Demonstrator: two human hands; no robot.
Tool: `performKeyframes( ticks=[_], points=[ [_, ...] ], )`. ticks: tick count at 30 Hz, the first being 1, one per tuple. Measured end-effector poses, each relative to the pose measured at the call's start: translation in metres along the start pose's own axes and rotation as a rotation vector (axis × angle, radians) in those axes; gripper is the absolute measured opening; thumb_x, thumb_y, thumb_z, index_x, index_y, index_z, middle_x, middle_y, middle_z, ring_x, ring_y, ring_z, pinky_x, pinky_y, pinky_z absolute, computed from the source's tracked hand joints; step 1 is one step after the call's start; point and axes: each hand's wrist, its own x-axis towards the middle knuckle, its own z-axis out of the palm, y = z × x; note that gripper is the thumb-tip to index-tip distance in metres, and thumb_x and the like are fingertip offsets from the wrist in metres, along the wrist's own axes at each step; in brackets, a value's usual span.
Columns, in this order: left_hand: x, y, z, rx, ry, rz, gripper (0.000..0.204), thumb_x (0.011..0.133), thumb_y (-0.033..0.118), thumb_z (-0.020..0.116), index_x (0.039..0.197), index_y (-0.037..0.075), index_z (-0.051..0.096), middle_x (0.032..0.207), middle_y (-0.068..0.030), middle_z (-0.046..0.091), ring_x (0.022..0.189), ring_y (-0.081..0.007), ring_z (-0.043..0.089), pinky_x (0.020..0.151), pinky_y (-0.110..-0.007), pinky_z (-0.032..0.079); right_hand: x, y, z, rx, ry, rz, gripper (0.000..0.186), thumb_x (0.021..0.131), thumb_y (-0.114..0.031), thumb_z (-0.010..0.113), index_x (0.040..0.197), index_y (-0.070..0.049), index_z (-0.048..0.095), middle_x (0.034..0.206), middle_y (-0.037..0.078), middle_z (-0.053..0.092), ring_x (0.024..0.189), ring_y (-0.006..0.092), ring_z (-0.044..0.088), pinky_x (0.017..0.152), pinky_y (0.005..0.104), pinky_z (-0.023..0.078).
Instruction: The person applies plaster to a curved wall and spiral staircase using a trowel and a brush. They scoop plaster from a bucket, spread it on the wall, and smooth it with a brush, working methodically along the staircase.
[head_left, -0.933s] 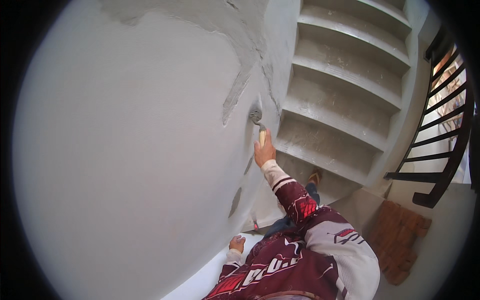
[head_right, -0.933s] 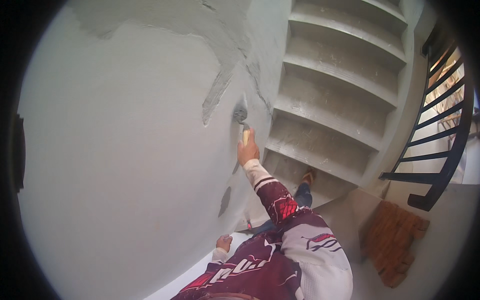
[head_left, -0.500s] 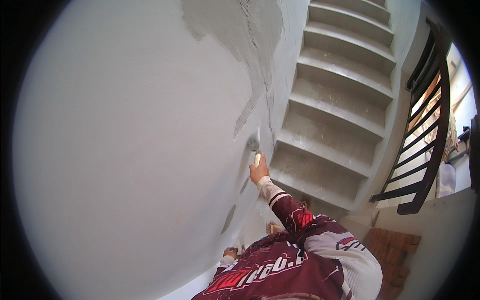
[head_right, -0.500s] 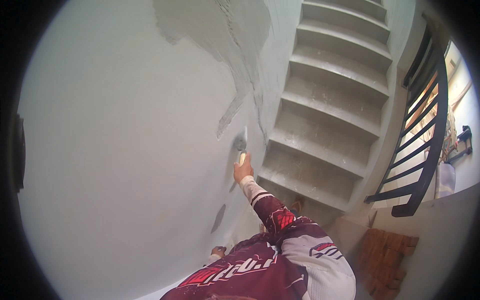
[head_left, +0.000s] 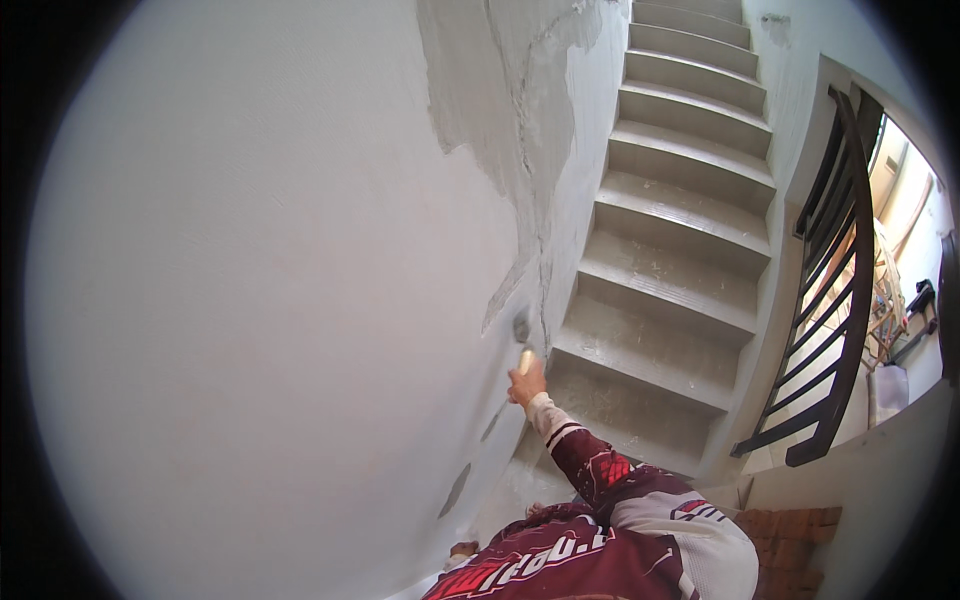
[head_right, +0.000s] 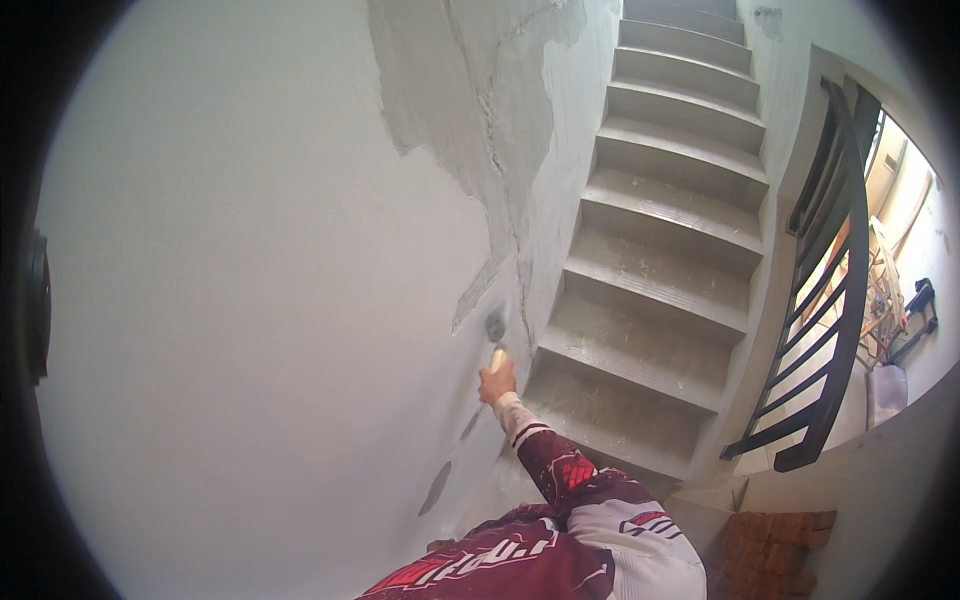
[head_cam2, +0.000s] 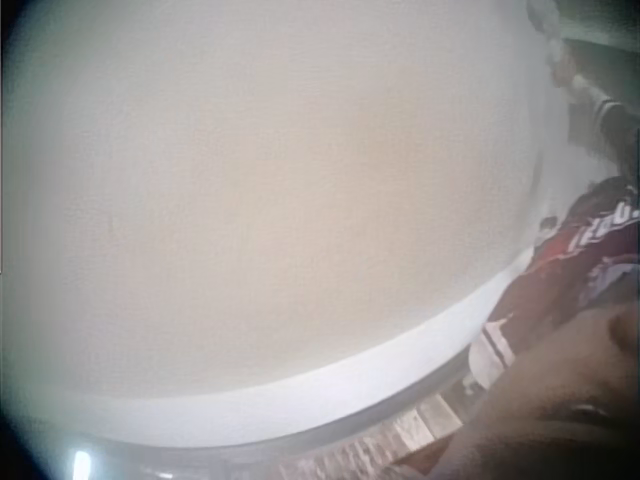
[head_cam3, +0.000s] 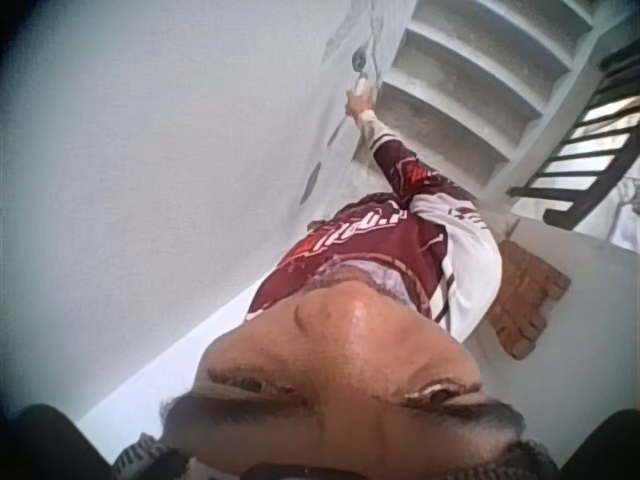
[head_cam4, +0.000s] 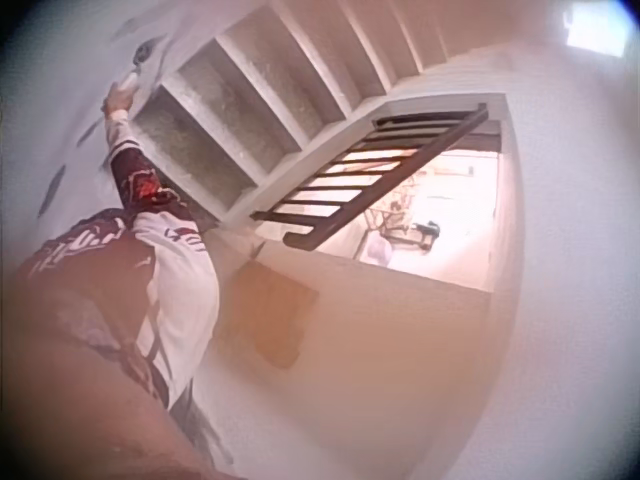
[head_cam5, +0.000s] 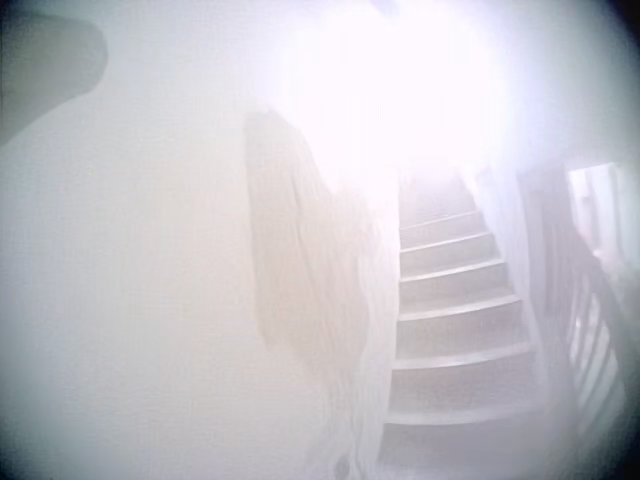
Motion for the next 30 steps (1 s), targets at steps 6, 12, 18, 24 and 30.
performKeyframes(
  ticks=[6, 12, 18, 24, 30],
  points=[
    [0.02, -0.004, 0.015, -0.06, -0.019, -0.08, 0.048, 0.076, 0.042, 0.068, 0.105, 0.004, 0.07, 0.1, -0.0183, 0.07, 0.1, -0.0308, 0.065, 0.09, -0.038, 0.049, -0.004, 0.023, 0.01, 0.059, 0.085, -0.057, 0.048, 0.081, -0.015, 0.061, 0.118, -0.002, 0.033, 0.089, 0.017, 0.057, 0.065, 0.0276, 0.063, 0.049, 0.0418, 0.055],
    [0.056, -0.004, 0.018, 0.304, 0.017, 0.25, 0.049, 0.075, 0.044, 0.07, 0.104, 0.005, 0.07, 0.1, -0.0165, 0.07, 0.098, -0.0299, 0.066, 0.088, -0.039, 0.05, 0.011, 0.039, 0.005, 0.233, 0.009, 0.077, 0.045, 0.08, -0.013, 0.06, 0.116, -0.002, 0.036, 0.087, 0.014, 0.057, 0.065, 0.024, 0.062, 0.051, 0.0377, 0.056],
    [0.078, -0.009, 0.004, 0.459, -0.036, 0.131, 0.047, 0.077, 0.046, 0.068, 0.103, 0.007, 0.071, 0.107, -0.0138, 0.069, 0.103, -0.026, 0.065, 0.091, -0.038, 0.049, -0.002, 0.021, 0.007, 0.224, -0.235, 0.151, 0.035, 0.078, -0.011, 0.061, 0.108, -0.001, 0.046, 0.078, 0.012, 0.056, 0.061, 0.0231, 0.06, 0.049, 0.0384, 0.053],
    [0.037, 0.043, 0.047, 0.02, -0.088, 0.002, 0.04, 0.076, 0.042, 0.068, 0.102, 0.011, 0.072, 0.105, -0.016, 0.069, 0.099, -0.0296, 0.066, 0.089, -0.04, 0.051, -0.007, 0.075, -0.053, -0.243, 0.357, -0.362, 0.023, 0.079, -0.009, 0.061, 0.098, -0.001, 0.051, 0.076, 0.012, 0.057, 0.056, 0.022, 0.058, 0.049, 0.0371, 0.051],
    [0.028, 0.04, 0.019, 0.18, 0.05, 0.1, 0.043, 0.075, 0.041, 0.07, 0.1, 0.006, 0.071, 0.102, -0.0164, 0.07, 0.095, -0.0278, 0.067, 0.086, -0.038, 0.051, 0.011, 0.145, -0.119, 0.353, 0.171, 0.176, 0.022, 0.082, -0.018, 0.065, 0.094, -0.005, 0.052, 0.073, 0.009, 0.057, 0.059, 0.0224, 0.057, 0.052, 0.0421, 0.049]
  ],
)
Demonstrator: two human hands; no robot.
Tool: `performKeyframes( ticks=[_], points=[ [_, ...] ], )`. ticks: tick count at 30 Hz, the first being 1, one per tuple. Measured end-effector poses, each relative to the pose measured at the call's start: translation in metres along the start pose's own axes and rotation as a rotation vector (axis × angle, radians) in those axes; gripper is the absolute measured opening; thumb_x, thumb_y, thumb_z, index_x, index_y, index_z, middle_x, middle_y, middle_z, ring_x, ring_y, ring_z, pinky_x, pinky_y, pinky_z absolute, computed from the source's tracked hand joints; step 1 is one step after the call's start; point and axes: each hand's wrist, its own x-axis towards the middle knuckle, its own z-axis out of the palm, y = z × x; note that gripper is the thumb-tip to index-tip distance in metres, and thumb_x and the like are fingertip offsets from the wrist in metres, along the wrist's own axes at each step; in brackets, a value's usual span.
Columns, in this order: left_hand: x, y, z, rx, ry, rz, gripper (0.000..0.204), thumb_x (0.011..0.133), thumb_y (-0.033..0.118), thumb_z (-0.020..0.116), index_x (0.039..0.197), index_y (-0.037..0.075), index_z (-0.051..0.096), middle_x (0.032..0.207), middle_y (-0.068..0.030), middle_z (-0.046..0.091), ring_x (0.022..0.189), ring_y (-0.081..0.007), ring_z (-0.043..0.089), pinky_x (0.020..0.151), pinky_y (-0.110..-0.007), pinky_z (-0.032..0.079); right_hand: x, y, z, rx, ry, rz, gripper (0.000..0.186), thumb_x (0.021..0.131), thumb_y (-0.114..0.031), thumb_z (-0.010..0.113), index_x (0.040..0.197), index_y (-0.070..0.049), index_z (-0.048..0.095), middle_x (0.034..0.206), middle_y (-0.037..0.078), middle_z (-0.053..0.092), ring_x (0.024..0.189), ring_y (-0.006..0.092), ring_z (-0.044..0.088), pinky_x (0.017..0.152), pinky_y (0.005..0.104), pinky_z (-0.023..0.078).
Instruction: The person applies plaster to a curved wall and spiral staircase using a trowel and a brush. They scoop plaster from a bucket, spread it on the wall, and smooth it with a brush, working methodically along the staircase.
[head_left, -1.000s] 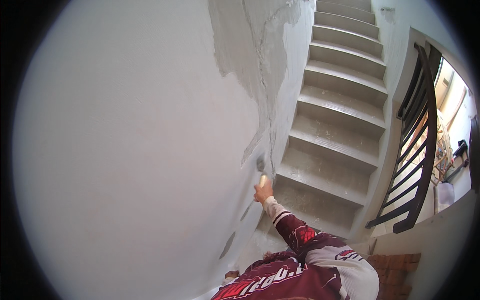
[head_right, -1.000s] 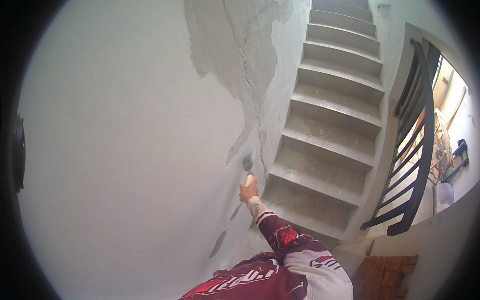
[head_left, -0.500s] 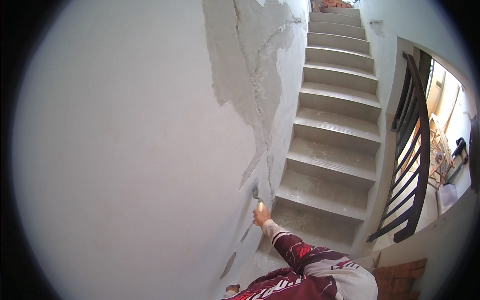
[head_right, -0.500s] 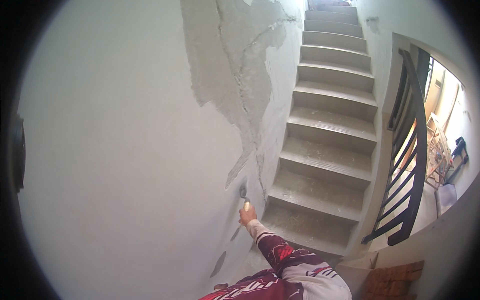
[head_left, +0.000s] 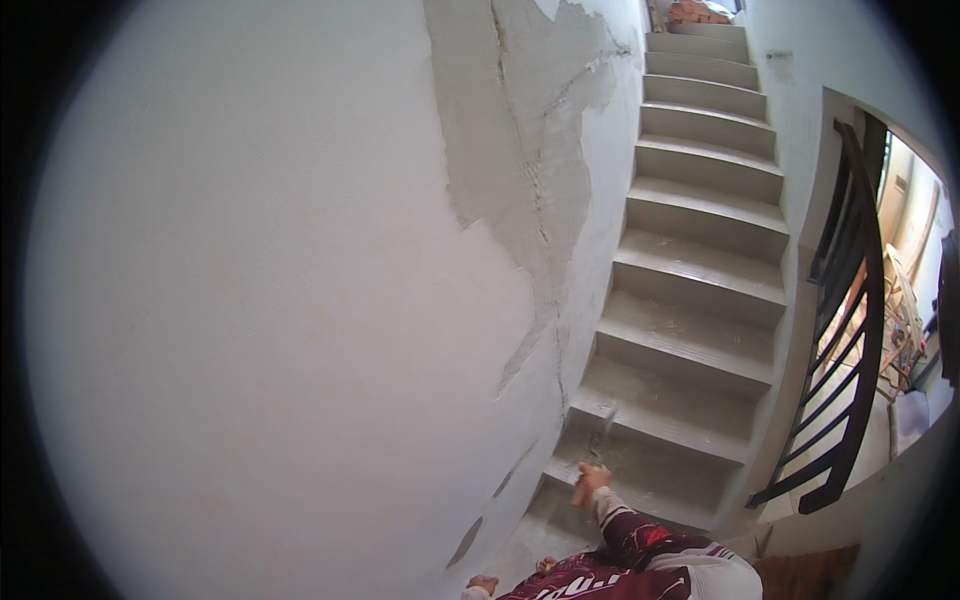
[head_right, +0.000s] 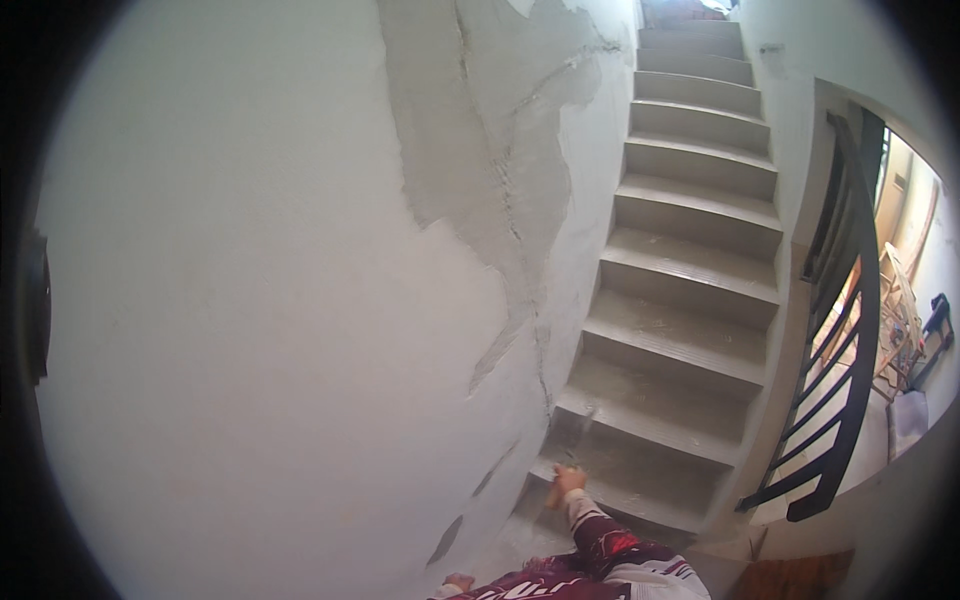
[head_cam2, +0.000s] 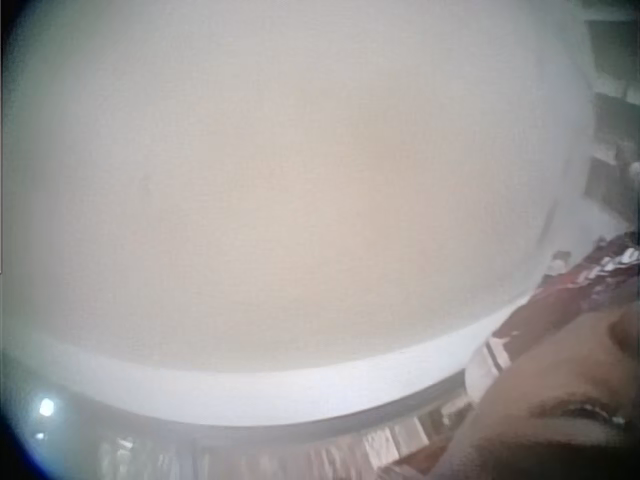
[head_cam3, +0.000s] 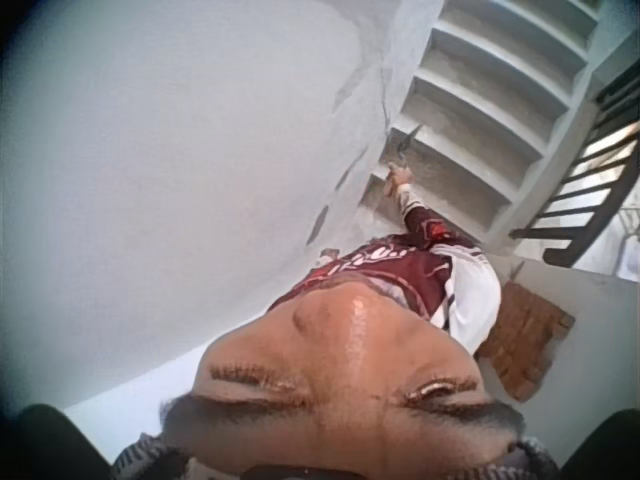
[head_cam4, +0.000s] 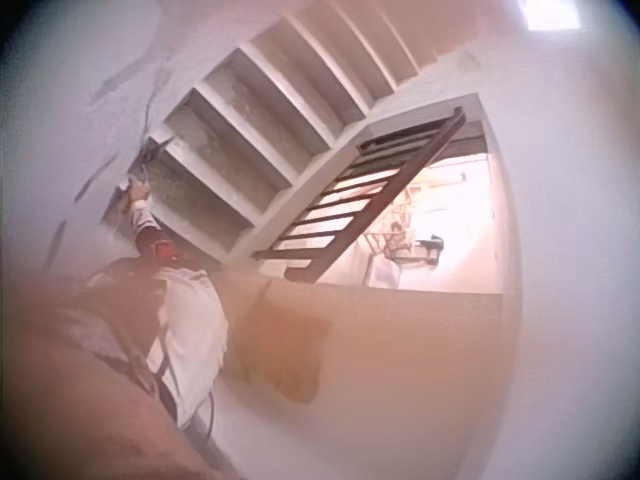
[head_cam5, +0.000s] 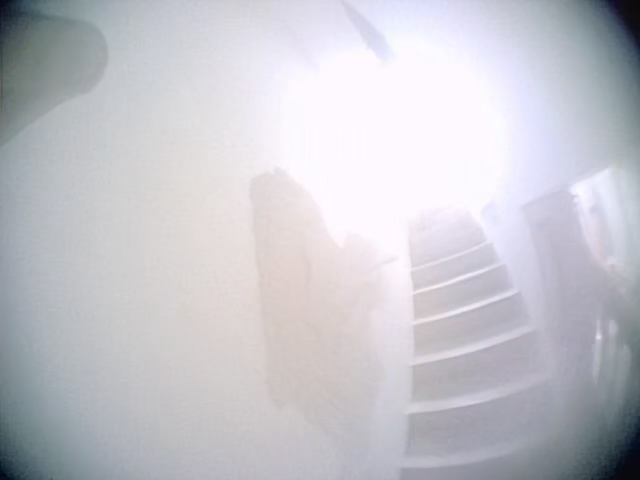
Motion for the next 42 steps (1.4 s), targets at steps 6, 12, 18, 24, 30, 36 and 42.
performKeyframes(
  ticks=[6, 12, 18, 24, 30, 36, 42],
  points=[
    [-0.037, 0.022, -0.016, -0.223, 0.269, 0.04, 0.045, 0.075, 0.042, 0.071, 0.1, 0.004, 0.07, 0.096, -0.0167, 0.07, 0.092, -0.028, 0.067, 0.084, -0.037, 0.052, 0.039, 0.034, -0.076, 0.021, -0.041, 0.76, 0.017, 0.087, -0.018, 0.056, 0.097, -0.005, 0.054, 0.083, 0.01, 0.056, 0.068, 0.0248, 0.055, 0.062, 0.0426, 0.048],
    [-0.111, 0.254, -0.134, -0.248, 0.467, 0.668, 0.04, 0.082, 0.031, 0.068, 0.109, 0.001, 0.064, 0.103, -0.018, 0.068, 0.098, -0.0304, 0.065, 0.086, -0.037, 0.051, 0.077, -0.031, -0.066, -0.218, -0.078, 0.251, 0.025, 0.087, -0.017, 0.062, 0.104, -0.001, 0.054, 0.082, 0.013, 0.061, 0.072, 0.0286, 0.063, 0.062, 0.0439, 0.051],
    [-0.175, 0.402, -0.185, -0.184, 0.683, 0.894, 0.038, 0.085, 0.026, 0.064, 0.115, 0.003, 0.06, 0.11, -0.0177, 0.064, 0.1, -0.0329, 0.062, 0.088, -0.039, 0.049, 0.055, -0.249, 0.05, -0.659, -0.471, -0.948, 0.042, 0.083, -0.024, 0.068, 0.112, 0.0, 0.049, 0.075, 0.019, 0.062, 0.066, 0.0384, 0.062, 0.061, 0.0457, 0.049],
    [-0.159, 0.383, -0.077, -0.269, 0.606, 0.743, 0.04, 0.086, 0.032, 0.064, 0.117, 0.006, 0.06, 0.112, -0.0176, 0.065, 0.102, -0.0328, 0.063, 0.09, -0.039, 0.049, -0.037, -0.478, 0.18, -0.573, -0.714, -1.612, 0.029, 0.086, -0.023, 0.066, 0.104, -0.006, 0.051, 0.077, 0.018, 0.061, 0.07, 0.0396, 0.062, 0.058, 0.0449, 0.047],
    [-0.143, 0.23, 0.104, -0.364, 0.345, -0.147, 0.04, 0.088, 0.038, 0.06, 0.118, 0.012, 0.061, 0.113, -0.0145, 0.065, 0.105, -0.0293, 0.063, 0.089, -0.04, 0.049, -0.084, -0.597, 0.23, -0.623, -0.462, -2.066, 0.02, 0.088, -0.02, 0.062, 0.099, -0.008, 0.05, 0.078, 0.015, 0.063, 0.069, 0.0341, 0.065, 0.058, 0.0423, 0.05],
    [-0.204, 0.111, 0.236, -0.128, 0.039, -0.365, 0.042, 0.087, 0.044, 0.054, 0.116, 0.015, 0.063, 0.116, -0.0144, 0.063, 0.106, -0.0311, 0.062, 0.091, -0.04, 0.048, -0.053, -0.581, 0.237, -0.96, -0.457, -2.186, 0.018, 0.086, -0.015, 0.062, 0.098, -0.009, 0.051, 0.077, 0.012, 0.062, 0.065, 0.0308, 0.065, 0.051, 0.039, 0.05],
    [-0.223, 0.108, 0.255, -0.165, 0.083, -0.325, 0.044, 0.081, 0.044, 0.059, 0.11, 0.012, 0.066, 0.109, -0.0162, 0.066, 0.1, -0.0326, 0.064, 0.088, -0.041, 0.049, -0.028, -0.564, 0.227, -0.964, -0.54, -2.322, 0.019, 0.084, -0.012, 0.064, 0.097, -0.009, 0.05, 0.074, 0.009, 0.059, 0.061, 0.0267, 0.064, 0.048, 0.0352, 0.049]
  ],
)
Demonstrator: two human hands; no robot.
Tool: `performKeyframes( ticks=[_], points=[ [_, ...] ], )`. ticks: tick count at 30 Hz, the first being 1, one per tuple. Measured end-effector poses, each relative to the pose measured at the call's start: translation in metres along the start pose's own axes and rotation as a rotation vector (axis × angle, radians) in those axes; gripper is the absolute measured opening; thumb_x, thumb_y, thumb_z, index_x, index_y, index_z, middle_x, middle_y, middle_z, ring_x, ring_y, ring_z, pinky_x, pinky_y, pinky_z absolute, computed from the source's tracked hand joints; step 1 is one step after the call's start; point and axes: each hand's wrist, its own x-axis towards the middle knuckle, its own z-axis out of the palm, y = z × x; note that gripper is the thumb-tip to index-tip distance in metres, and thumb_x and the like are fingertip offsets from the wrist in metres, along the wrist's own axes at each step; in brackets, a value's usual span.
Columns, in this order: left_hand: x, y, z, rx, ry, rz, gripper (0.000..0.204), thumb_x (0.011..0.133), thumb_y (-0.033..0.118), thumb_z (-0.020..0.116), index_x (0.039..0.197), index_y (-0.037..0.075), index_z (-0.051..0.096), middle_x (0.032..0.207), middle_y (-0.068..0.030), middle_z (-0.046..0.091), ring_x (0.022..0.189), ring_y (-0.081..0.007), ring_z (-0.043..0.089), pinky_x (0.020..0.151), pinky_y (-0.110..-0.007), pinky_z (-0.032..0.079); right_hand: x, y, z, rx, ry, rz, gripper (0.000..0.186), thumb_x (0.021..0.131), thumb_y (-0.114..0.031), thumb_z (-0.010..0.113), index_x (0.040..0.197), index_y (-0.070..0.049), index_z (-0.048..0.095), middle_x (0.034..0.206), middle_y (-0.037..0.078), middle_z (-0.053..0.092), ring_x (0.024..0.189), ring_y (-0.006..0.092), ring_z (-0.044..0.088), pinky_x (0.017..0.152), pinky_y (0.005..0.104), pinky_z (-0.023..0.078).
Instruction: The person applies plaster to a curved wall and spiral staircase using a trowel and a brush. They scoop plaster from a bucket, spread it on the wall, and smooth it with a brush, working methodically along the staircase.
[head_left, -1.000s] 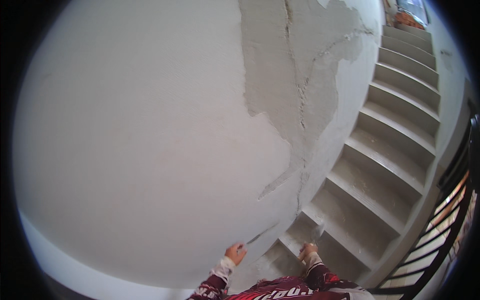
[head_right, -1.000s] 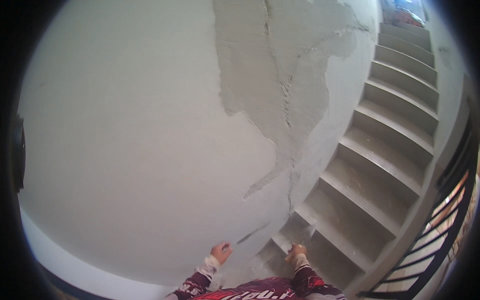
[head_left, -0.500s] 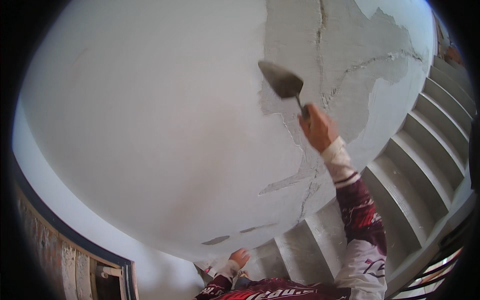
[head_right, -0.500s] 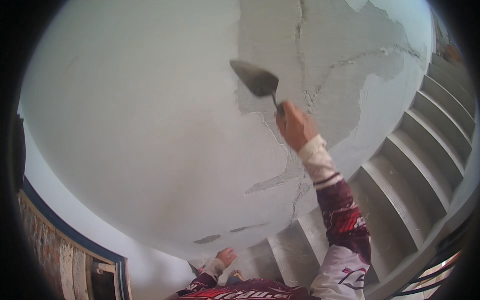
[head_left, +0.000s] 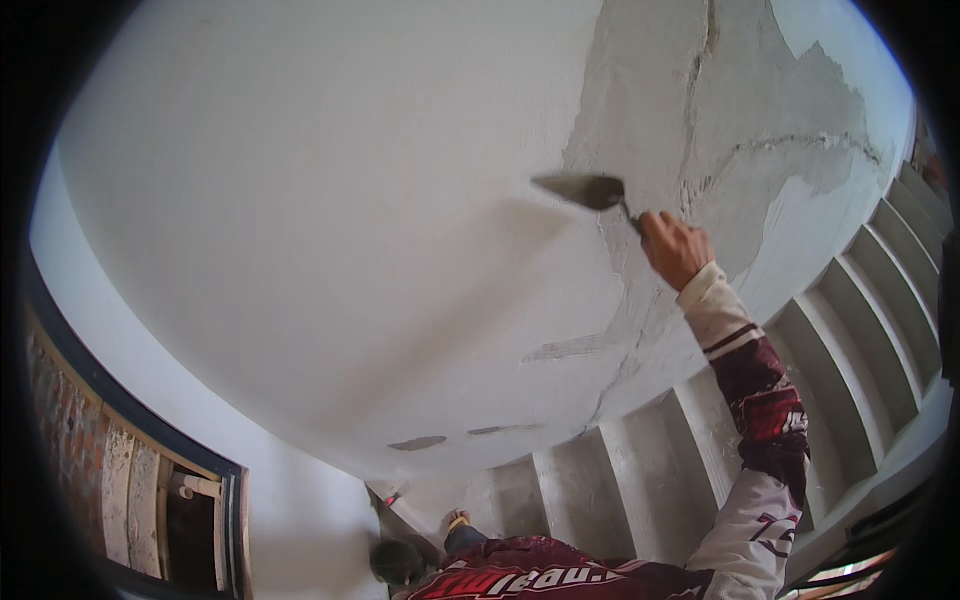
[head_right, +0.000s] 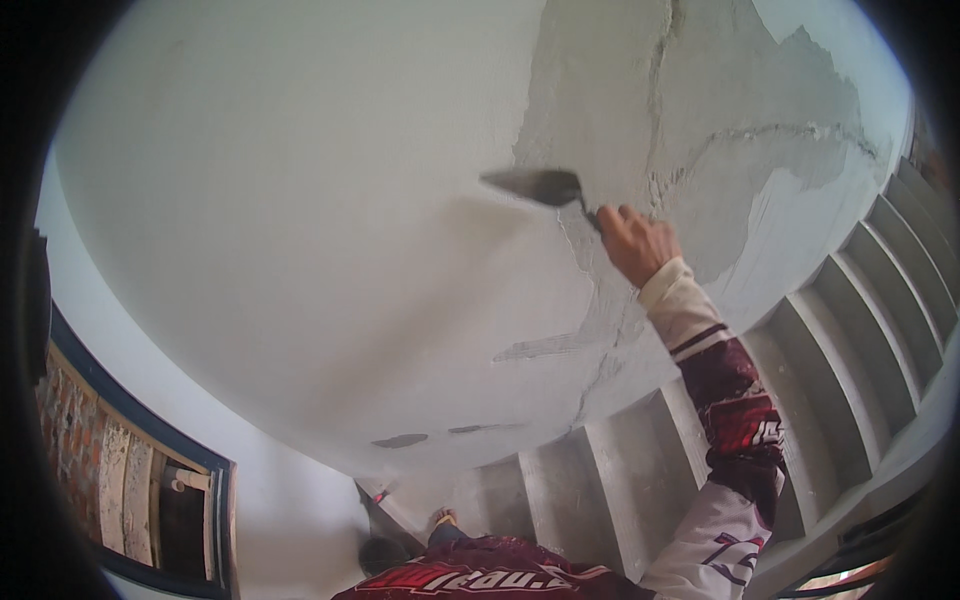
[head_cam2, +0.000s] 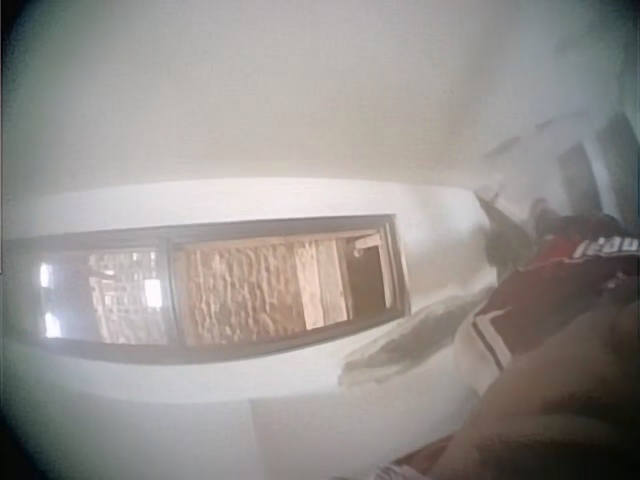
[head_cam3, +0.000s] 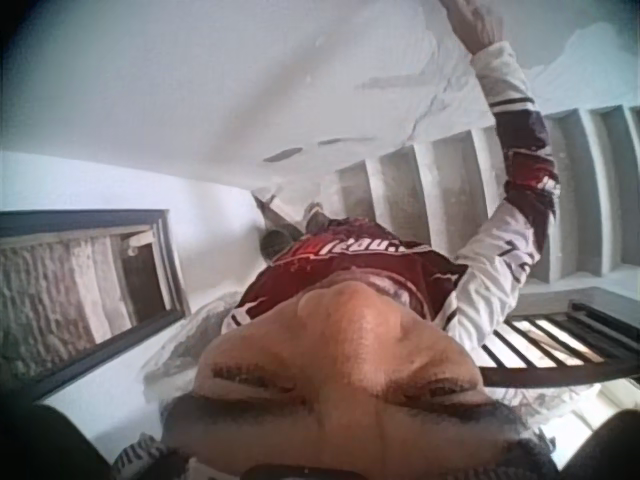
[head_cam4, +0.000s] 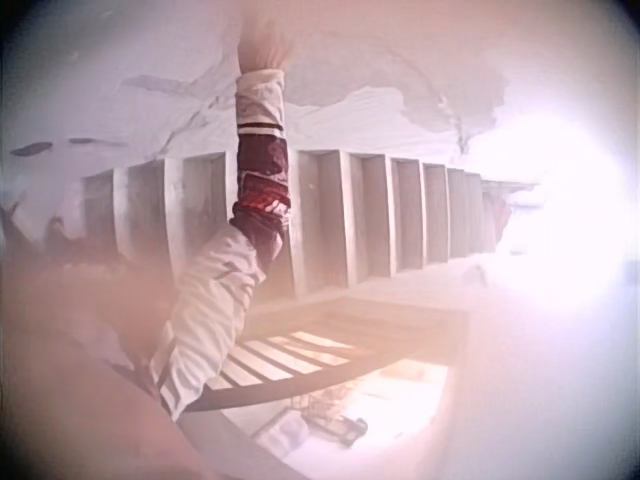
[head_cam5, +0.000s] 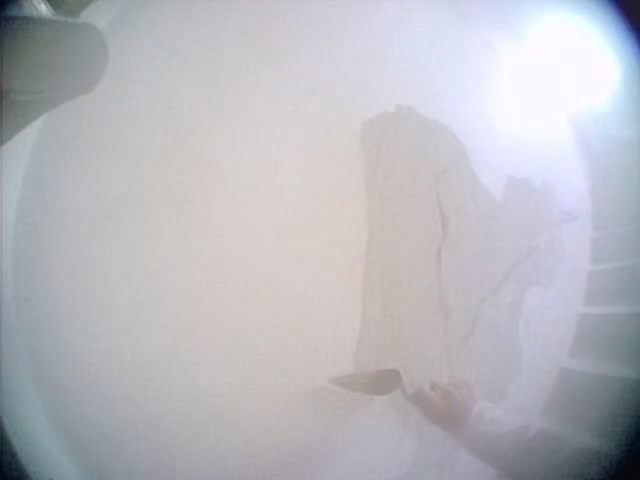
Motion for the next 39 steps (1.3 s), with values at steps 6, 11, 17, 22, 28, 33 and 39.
performKeyframes(
  ticks=[6, 11, 17, 22, 28, 33, 39],
  points=[
    [0.021, 0.05, -0.018, -0.165, 0.183, 0.12, 0.045, 0.075, 0.044, 0.065, 0.104, 0.009, 0.069, 0.102, -0.0181, 0.068, 0.094, -0.0341, 0.066, 0.085, -0.041, 0.051, 0.037, 0.004, -0.026, -0.02, 0.016, 0.104, 0.018, 0.084, -0.008, 0.063, 0.095, -0.009, 0.049, 0.076, 0.009, 0.059, 0.062, 0.0267, 0.063, 0.053, 0.0371, 0.05],
    [0.061, 0.079, -0.029, -0.704, 0.396, 0.0, 0.044, 0.074, 0.041, 0.065, 0.1, 0.006, 0.07, 0.097, -0.0217, 0.068, 0.094, -0.0369, 0.066, 0.084, -0.042, 0.051, -0.015, -0.008, 0.007, -0.19, -0.244, -0.173, 0.016, 0.084, -0.009, 0.063, 0.093, -0.012, 0.049, 0.073, 0.007, 0.057, 0.063, 0.0252, 0.064, 0.053, 0.037, 0.051],
    [0.078, 0.021, -0.001, -0.18, 0.292, 0.181, 0.047, 0.074, 0.044, 0.064, 0.101, 0.006, 0.07, 0.099, -0.0187, 0.069, 0.096, -0.0377, 0.064, 0.086, -0.042, 0.05, -0.011, 0.005, 0.006, 0.024, -0.013, 0.082, 0.018, 0.081, -0.007, 0.064, 0.094, -0.011, 0.052, 0.076, 0.009, 0.058, 0.063, 0.0269, 0.063, 0.053, 0.037, 0.051],
    [0.05, 0.04, 0.031, 0.114, 0.126, 0.394, 0.035, 0.079, 0.038, 0.061, 0.098, 0.01, 0.07, 0.094, -0.0185, 0.069, 0.095, -0.037, 0.065, 0.082, -0.046, 0.051, -0.043, 0.038, 0.016, -0.072, -0.106, -0.004, 0.02, 0.081, -0.01, 0.066, 0.094, -0.009, 0.052, 0.077, 0.009, 0.06, 0.064, 0.0285, 0.063, 0.055, 0.0378, 0.051],
    [0.031, -0.016, 0.047, 0.261, 0.145, 0.304, 0.031, 0.079, 0.037, 0.06, 0.097, 0.012, 0.065, 0.085, -0.0163, 0.069, 0.084, -0.0396, 0.066, 0.074, -0.05, 0.051, -0.028, 0.034, 0.016, 0.114, 0.0, 0.131, 0.023, 0.081, -0.014, 0.064, 0.099, -0.013, 0.05, 0.082, 0.008, 0.061, 0.071, 0.0292, 0.065, 0.06, 0.0408, 0.051],
    [0.03, 0.0, 0.032, 0.211, 0.296, 0.495, 0.029, 0.075, 0.033, 0.063, 0.095, 0.012, 0.063, 0.081, -0.0177, 0.067, 0.078, -0.0422, 0.064, 0.073, -0.051, 0.051, -0.036, 0.038, 0.02, 0.047, -0.155, 0.049, 0.02, 0.081, -0.012, 0.064, 0.094, -0.013, 0.05, 0.085, 0.008, 0.062, 0.073, 0.0296, 0.064, 0.059, 0.0415, 0.05],
    [0.037, 0.012, 0.032, -0.161, 0.285, 0.398, 0.029, 0.076, 0.028, 0.064, 0.099, 0.011, 0.066, 0.093, -0.0172, 0.068, 0.093, -0.0391, 0.063, 0.081, -0.046, 0.05, -0.032, 0.032, 0.016, 0.102, -0.08, 0.117, 0.022, 0.079, -0.014, 0.066, 0.093, -0.012, 0.049, 0.081, 0.007, 0.061, 0.072, 0.0297, 0.064, 0.058, 0.0418, 0.05]
  ],
)
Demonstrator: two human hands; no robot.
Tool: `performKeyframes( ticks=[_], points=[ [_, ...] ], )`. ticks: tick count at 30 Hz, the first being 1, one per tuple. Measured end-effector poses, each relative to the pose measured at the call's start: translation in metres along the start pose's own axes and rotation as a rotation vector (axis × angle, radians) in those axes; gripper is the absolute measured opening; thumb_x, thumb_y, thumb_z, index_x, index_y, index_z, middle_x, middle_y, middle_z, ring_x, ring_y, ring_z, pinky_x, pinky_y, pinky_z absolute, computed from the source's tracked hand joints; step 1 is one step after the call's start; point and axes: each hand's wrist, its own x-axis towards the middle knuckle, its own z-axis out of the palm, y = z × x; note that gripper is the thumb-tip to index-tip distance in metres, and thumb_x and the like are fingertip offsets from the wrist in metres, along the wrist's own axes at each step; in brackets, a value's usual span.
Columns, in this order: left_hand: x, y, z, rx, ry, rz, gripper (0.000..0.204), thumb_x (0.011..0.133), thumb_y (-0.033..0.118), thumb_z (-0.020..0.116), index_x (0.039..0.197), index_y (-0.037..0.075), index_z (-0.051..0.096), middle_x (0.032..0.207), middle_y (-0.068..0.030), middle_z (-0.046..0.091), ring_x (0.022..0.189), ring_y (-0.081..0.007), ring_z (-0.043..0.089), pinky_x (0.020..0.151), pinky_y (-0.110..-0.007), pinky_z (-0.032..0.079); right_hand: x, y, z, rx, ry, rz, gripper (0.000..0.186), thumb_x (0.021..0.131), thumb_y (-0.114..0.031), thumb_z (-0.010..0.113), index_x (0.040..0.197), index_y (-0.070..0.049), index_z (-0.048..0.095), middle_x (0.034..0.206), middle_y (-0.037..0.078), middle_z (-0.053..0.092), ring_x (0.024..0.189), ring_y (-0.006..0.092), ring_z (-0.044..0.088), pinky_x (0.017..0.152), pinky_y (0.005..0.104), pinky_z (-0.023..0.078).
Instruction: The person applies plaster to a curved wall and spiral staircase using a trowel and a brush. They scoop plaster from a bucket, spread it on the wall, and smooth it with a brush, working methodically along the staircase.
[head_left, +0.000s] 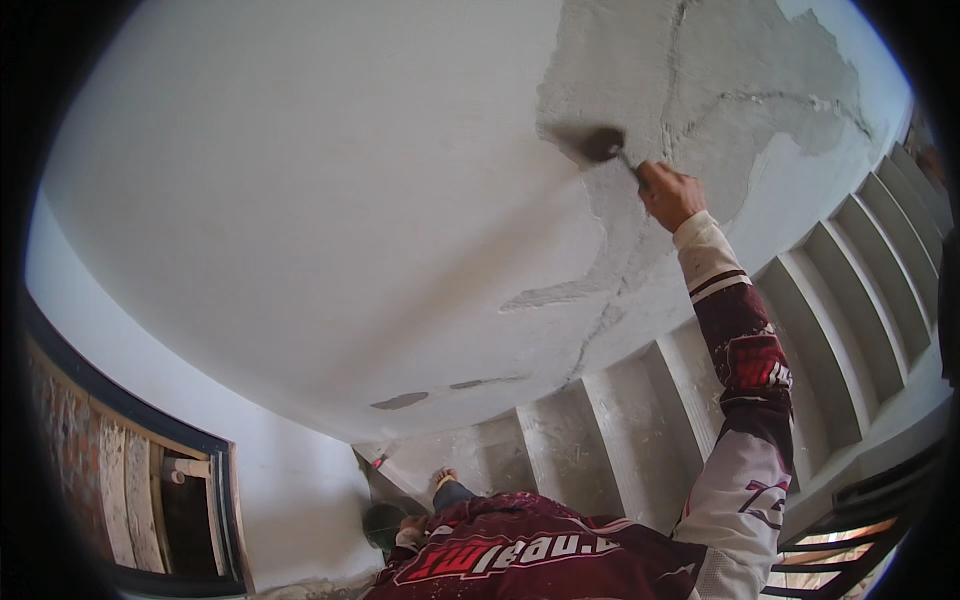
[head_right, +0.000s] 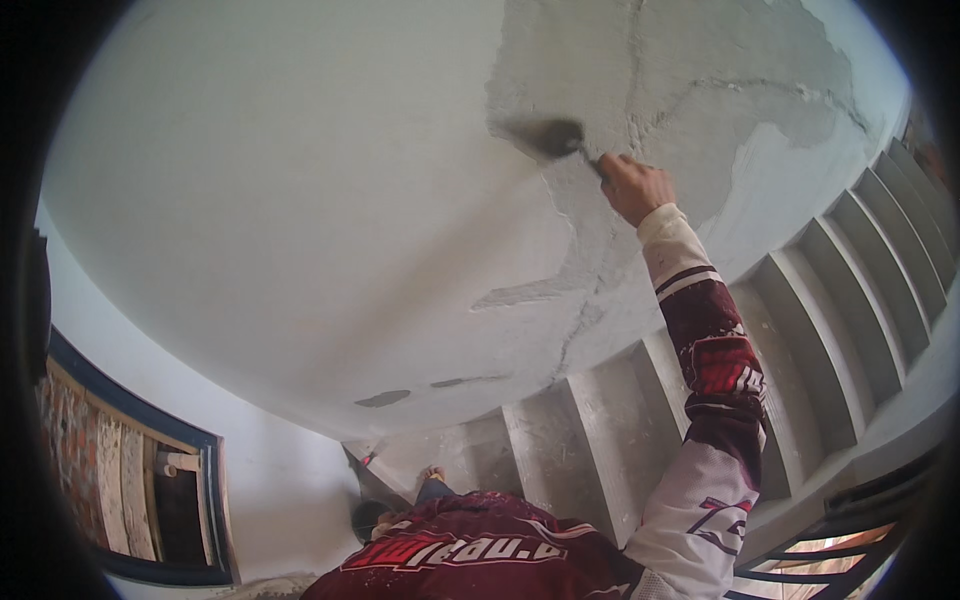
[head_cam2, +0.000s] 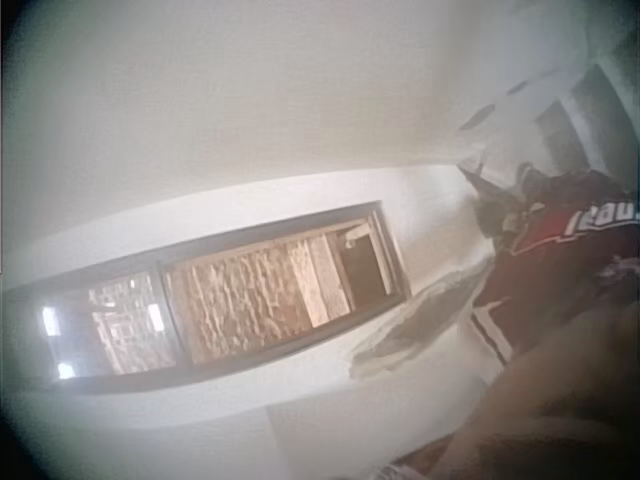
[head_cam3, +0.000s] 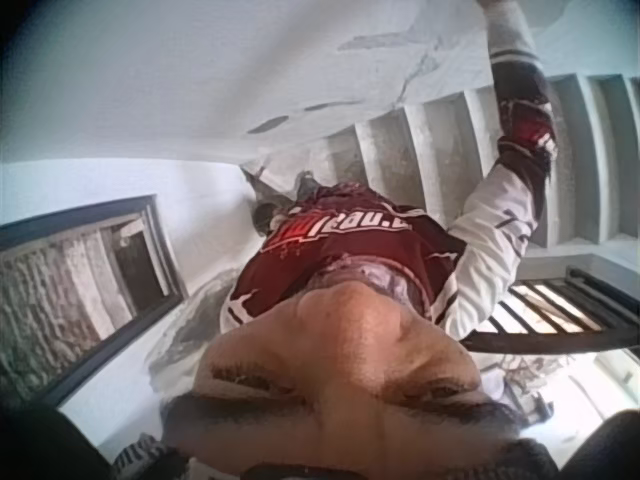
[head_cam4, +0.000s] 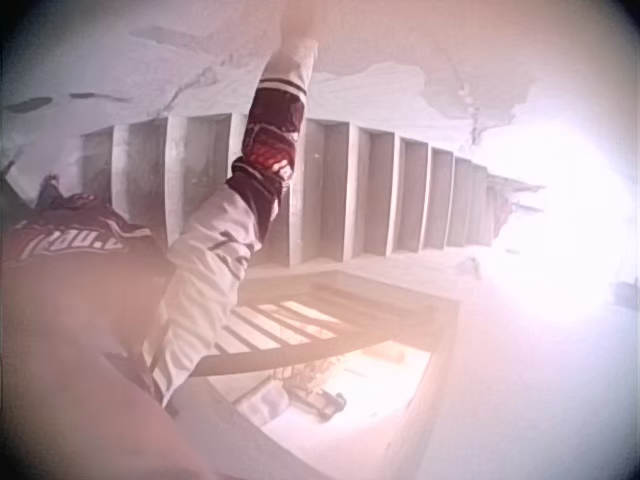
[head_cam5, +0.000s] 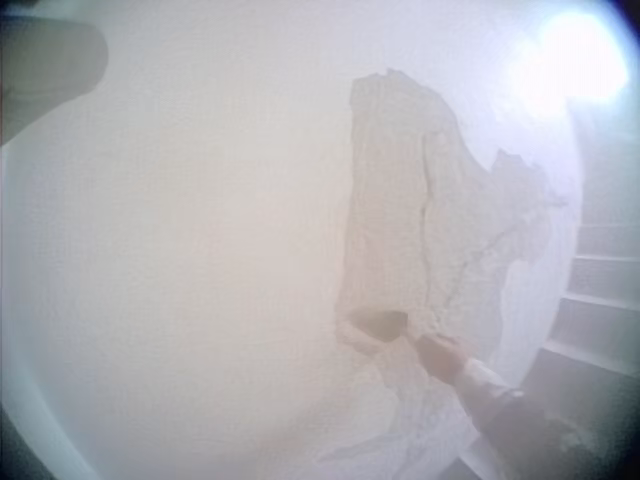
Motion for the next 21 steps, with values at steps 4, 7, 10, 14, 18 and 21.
performKeyframes(
  ticks=[4, 7, 10, 14, 18, 21],
  points=[
    [0.017, -0.004, -0.002, -0.373, -0.018, -0.478, 0.027, 0.08, 0.03, 0.062, 0.097, 0.011, 0.072, 0.103, -0.0178, 0.068, 0.099, -0.0352, 0.064, 0.087, -0.043, 0.05, 0.005, -0.006, 0.0, -0.014, -0.038, -0.028, 0.022, 0.078, -0.015, 0.067, 0.093, -0.014, 0.051, 0.077, 0.007, 0.06, 0.071, 0.0296, 0.064, 0.057, 0.0419, 0.05],
    [0.013, 0.016, 0.002, -0.038, -0.157, -0.306, 0.028, 0.081, 0.032, 0.061, 0.097, 0.012, 0.072, 0.102, -0.0179, 0.068, 0.097, -0.0351, 0.065, 0.086, -0.043, 0.051, 0.0, 0.006, 0.001, -0.022, 0.019, -0.075, 0.023, 0.078, -0.016, 0.067, 0.093, -0.015, 0.05, 0.076, 0.006, 0.059, 0.07, 0.0288, 0.064, 0.056, 0.0403, 0.05],
    [0.01, 0.016, -0.009, 0.37, -0.34, -0.094, 0.03, 0.081, 0.034, 0.059, 0.098, 0.013, 0.071, 0.1, -0.0173, 0.069, 0.095, -0.0357, 0.066, 0.084, -0.045, 0.052, -0.01, 0.013, 0.016, -0.117, -0.112, -0.194, 0.022, 0.078, -0.015, 0.068, 0.093, -0.015, 0.051, 0.078, 0.006, 0.06, 0.07, 0.0287, 0.064, 0.056, 0.0391, 0.051],
    [0.01, 0.029, 0.002, 0.479, -0.387, 0.051, 0.027, 0.08, 0.034, 0.059, 0.098, 0.015, 0.068, 0.099, -0.0155, 0.069, 0.096, -0.0366, 0.065, 0.083, -0.047, 0.052, -0.019, 0.018, 0.014, -0.065, 0.01, -0.079, 0.021, 0.078, -0.013, 0.07, 0.092, -0.014, 0.055, 0.08, 0.007, 0.062, 0.067, 0.027, 0.064, 0.056, 0.0371, 0.051],
    [0.001, -0.023, 0.0, 0.403, -0.183, 0.053, 0.026, 0.078, 0.034, 0.062, 0.095, 0.014, 0.065, 0.092, -0.0156, 0.069, 0.091, -0.0386, 0.065, 0.076, -0.049, 0.051, -0.004, 0.012, 0.004, -0.147, 0.019, -0.162, 0.016, 0.08, -0.012, 0.068, 0.09, -0.012, 0.055, 0.078, 0.007, 0.061, 0.066, 0.0263, 0.064, 0.055, 0.0363, 0.051],
    [0.003, -0.035, -0.01, 0.376, -0.179, 0.091, 0.027, 0.077, 0.035, 0.062, 0.097, 0.016, 0.063, 0.094, -0.0167, 0.068, 0.09, -0.0399, 0.064, 0.076, -0.05, 0.051, -0.007, 0.013, 0.006, -0.265, -0.105, -0.243, 0.012, 0.083, -0.013, 0.065, 0.09, -0.014, 0.055, 0.078, 0.006, 0.061, 0.069, 0.0256, 0.065, 0.056, 0.0368, 0.052]
  ],
)
